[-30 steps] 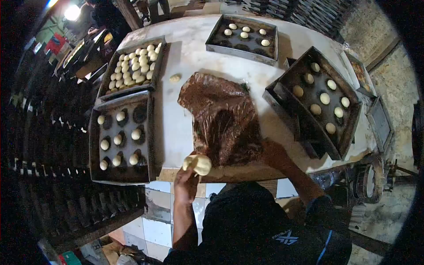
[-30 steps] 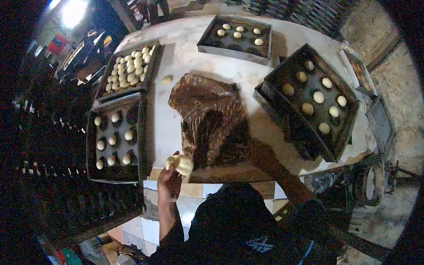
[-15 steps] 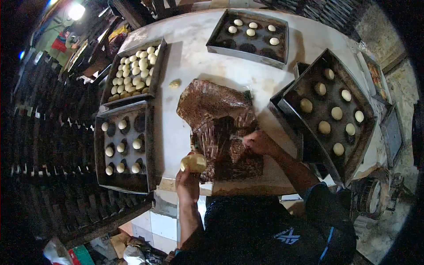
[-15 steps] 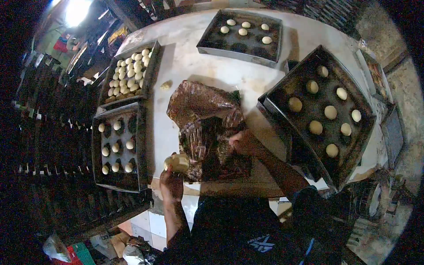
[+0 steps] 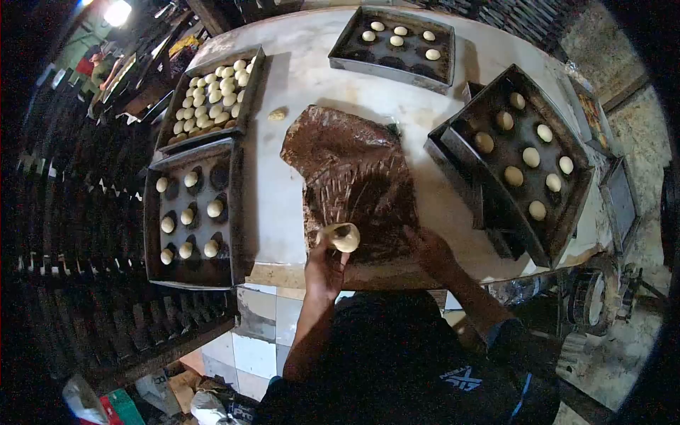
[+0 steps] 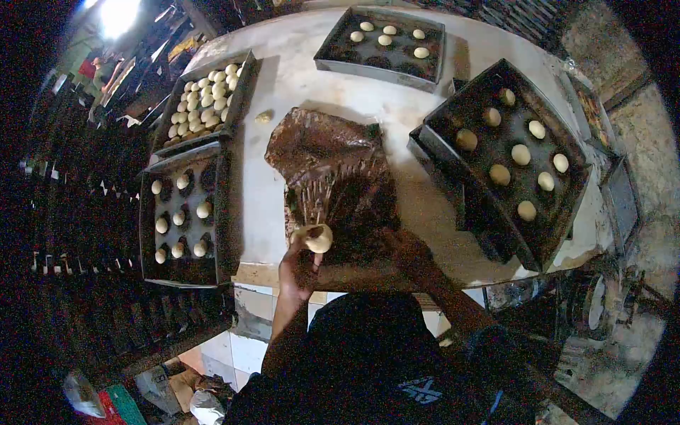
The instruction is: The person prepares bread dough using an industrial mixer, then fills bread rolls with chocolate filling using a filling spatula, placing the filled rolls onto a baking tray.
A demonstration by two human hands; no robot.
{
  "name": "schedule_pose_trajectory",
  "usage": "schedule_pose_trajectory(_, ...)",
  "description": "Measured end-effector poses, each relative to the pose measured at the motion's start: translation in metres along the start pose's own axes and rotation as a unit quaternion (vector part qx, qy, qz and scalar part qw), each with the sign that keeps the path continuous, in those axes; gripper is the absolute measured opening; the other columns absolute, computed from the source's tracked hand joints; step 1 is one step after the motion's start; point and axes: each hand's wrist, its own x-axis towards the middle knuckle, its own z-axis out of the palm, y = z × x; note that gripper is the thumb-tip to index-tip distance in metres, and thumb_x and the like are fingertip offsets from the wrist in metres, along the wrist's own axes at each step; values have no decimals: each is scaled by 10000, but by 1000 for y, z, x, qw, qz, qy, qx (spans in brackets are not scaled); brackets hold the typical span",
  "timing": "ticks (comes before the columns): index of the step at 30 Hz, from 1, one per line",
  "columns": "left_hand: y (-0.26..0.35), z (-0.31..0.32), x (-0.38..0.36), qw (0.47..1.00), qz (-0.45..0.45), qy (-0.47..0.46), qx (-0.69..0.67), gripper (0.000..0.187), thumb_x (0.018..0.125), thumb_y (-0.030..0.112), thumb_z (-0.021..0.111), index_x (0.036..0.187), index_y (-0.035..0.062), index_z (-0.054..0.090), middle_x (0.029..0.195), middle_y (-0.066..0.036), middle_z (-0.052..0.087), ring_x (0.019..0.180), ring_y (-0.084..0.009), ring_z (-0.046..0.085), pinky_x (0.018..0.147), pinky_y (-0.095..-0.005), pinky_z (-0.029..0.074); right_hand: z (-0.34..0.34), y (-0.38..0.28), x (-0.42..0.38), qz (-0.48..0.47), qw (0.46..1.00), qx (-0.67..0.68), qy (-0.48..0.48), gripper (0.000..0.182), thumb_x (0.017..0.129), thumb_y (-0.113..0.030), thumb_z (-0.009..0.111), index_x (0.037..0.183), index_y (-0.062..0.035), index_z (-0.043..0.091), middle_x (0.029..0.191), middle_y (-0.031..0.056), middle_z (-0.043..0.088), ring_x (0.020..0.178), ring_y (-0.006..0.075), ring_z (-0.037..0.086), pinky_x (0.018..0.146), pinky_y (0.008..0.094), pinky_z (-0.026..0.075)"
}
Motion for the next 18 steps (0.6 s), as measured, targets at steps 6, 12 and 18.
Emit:
schedule_pose_trajectory(6, 26, -15, -58, 996, 78, -48, -18, 398, 968, 263, 485, 1274, 8, 480, 1231, -122, 554, 1165, -239, 526, 992, -355, 448, 0, -100, 38, -73, 954, 242, 162, 395, 831, -161, 666, 1180, 4, 582, 1108, 174, 555, 1026, 325, 551, 830, 392, 491)
schedule_pose_trajectory(12, 30, -49, -140, 714, 496, 17, 495, 655, 945, 141, 492, 1474, -14, 138, 1512, -189, 197, 1377, -299, 257, 1128, -420, 187, -56, -279, 53, -85, 939, 253, 219, 333, 778, -177, 726, 996, 58, 639, 1066, 131, 581, 874, 253, 618, 722, 341, 512)
schedule_pose_trajectory(18, 82, -112, -223, 898, 426, -90, 64, 695, 898, 331, 609, 1410, -35, 312, 1376, -170, 391, 1263, -256, 398, 1056, -402, 318, -74, -350, 39, -287, 873, 327, 219, 210, 756, -42, 723, 946, 21, 659, 964, 119, 621, 819, 228, 634, 687, 330, 522)
